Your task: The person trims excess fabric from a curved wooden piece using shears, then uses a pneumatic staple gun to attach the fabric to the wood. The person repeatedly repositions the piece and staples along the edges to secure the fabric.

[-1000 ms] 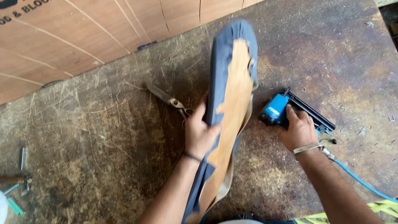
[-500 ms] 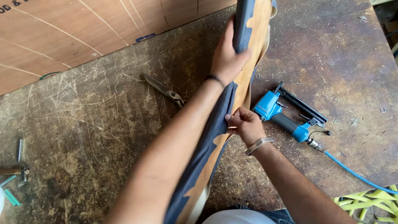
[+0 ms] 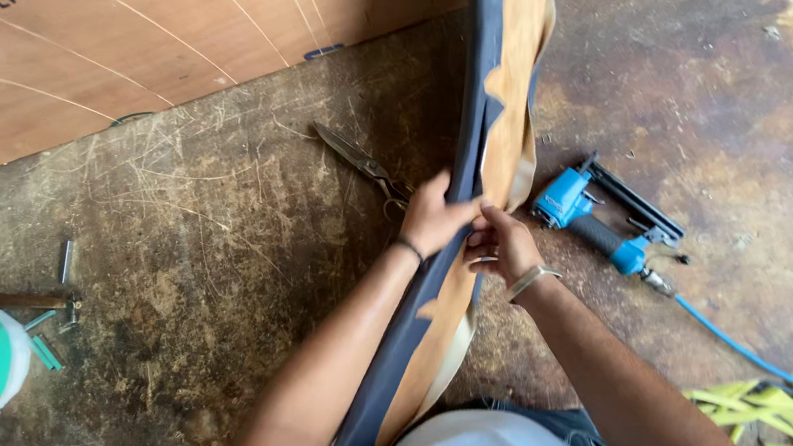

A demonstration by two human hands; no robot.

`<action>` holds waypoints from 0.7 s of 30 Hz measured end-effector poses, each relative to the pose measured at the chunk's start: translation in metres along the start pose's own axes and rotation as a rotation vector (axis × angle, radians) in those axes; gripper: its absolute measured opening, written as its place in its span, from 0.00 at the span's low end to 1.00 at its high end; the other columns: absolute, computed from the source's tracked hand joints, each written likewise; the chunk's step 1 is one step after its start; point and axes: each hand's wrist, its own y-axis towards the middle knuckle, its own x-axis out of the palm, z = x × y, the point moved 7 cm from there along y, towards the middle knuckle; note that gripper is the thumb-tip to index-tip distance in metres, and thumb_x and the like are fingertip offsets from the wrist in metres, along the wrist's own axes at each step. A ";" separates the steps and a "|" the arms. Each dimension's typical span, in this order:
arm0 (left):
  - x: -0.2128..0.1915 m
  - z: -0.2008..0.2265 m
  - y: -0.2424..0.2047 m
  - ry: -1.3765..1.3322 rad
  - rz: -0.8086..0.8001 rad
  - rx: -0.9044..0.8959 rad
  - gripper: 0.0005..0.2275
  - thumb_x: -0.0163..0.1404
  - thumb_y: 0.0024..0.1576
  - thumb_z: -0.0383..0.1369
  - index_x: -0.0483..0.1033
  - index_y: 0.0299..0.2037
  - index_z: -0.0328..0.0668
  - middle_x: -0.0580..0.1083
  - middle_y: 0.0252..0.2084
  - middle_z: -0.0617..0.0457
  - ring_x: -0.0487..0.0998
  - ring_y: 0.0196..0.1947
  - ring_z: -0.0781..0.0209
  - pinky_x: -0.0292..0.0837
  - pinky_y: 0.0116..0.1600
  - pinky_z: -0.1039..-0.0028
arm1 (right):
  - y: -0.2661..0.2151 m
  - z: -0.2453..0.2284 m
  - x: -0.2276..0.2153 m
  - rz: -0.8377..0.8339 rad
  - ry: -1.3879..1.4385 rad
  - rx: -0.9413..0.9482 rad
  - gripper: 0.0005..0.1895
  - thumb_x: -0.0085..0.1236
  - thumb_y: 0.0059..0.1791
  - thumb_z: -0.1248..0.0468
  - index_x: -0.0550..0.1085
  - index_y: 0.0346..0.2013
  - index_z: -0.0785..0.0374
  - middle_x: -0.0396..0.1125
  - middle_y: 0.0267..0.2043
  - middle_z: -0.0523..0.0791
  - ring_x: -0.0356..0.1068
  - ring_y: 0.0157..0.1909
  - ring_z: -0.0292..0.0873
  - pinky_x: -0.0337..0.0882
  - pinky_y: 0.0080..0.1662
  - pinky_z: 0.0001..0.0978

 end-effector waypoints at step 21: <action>0.004 -0.043 -0.144 -0.276 -0.407 -0.036 0.44 0.48 0.58 0.56 0.42 0.78 0.41 0.41 0.81 0.41 0.38 0.81 0.48 0.38 0.79 0.58 | -0.060 0.040 -0.002 0.359 0.491 -0.235 0.19 0.37 0.59 0.57 0.72 0.56 0.64 0.73 0.48 0.49 0.72 0.44 0.42 0.74 0.49 0.34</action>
